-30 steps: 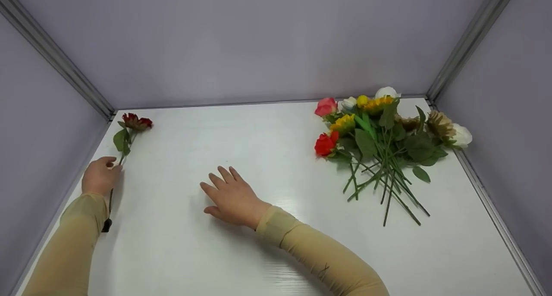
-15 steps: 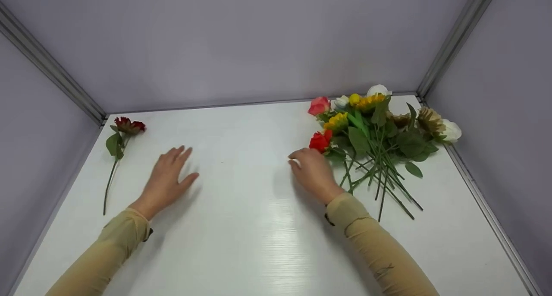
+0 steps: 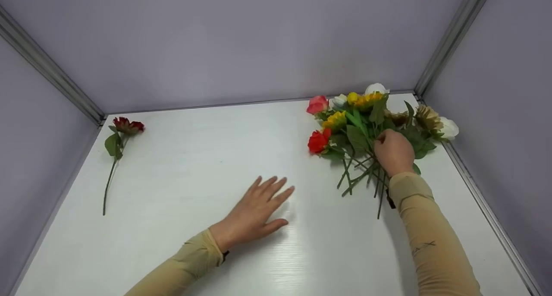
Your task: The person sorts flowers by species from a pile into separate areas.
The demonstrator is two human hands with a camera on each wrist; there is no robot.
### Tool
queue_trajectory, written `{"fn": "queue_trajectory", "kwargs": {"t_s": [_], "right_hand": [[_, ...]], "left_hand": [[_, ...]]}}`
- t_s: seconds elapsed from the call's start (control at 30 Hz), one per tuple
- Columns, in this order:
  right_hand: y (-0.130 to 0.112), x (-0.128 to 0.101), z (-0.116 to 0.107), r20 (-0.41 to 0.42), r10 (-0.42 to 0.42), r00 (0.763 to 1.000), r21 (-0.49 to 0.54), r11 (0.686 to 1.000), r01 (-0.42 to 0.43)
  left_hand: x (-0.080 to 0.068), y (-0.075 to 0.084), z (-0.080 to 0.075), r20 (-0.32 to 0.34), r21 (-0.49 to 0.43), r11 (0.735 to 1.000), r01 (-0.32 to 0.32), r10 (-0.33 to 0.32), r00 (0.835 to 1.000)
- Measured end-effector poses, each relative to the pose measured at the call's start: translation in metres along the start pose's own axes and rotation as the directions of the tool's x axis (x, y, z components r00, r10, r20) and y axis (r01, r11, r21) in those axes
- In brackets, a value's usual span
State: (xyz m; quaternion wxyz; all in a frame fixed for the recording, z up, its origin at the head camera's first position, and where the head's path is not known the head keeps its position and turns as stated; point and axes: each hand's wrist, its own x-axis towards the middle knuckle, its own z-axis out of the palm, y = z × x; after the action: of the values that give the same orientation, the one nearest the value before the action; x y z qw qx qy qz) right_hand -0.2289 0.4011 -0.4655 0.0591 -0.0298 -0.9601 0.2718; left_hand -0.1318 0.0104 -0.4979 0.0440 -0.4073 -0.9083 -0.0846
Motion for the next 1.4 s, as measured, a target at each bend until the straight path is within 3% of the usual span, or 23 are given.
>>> {"fn": "queue_trajectory", "kwargs": {"t_s": [0.23, 0.5, 0.8, 1.17, 1.3, 1.4], "right_hand": [[0.004, 0.015, -0.006, 0.06, 0.066, 0.996, -0.015, 0.998, -0.065], [0.005, 0.025, -0.002, 0.065, 0.107, 0.992, -0.023, 0.994, -0.106], [0.012, 0.035, -0.001, 0.083, 0.132, 0.988, 0.024, 0.991, -0.134], [0.005, 0.03, -0.008, 0.127, 0.147, 0.981, 0.102, 0.982, -0.16], [-0.007, 0.026, -0.011, 0.102, 0.153, 0.983, 0.177, 0.97, -0.169], [-0.017, 0.024, -0.011, 0.117, 0.148, 0.982, 0.236, 0.956, -0.172]], "left_hand": [[0.048, 0.052, 0.018, 0.065, 0.087, 0.99, -0.107, 0.102, 0.993], [0.067, 0.077, 0.023, 0.069, 0.125, 0.979, -0.161, 0.154, 0.986], [0.071, 0.085, 0.02, 0.084, 0.106, 0.979, -0.175, 0.167, 0.982], [0.068, 0.079, 0.022, 0.085, 0.046, 0.987, -0.152, 0.148, 0.985], [0.067, 0.073, 0.021, 0.081, 0.002, 0.994, -0.109, 0.109, 0.991], [0.066, 0.066, 0.019, 0.081, -0.086, 0.996, -0.036, 0.043, 0.996]]}}
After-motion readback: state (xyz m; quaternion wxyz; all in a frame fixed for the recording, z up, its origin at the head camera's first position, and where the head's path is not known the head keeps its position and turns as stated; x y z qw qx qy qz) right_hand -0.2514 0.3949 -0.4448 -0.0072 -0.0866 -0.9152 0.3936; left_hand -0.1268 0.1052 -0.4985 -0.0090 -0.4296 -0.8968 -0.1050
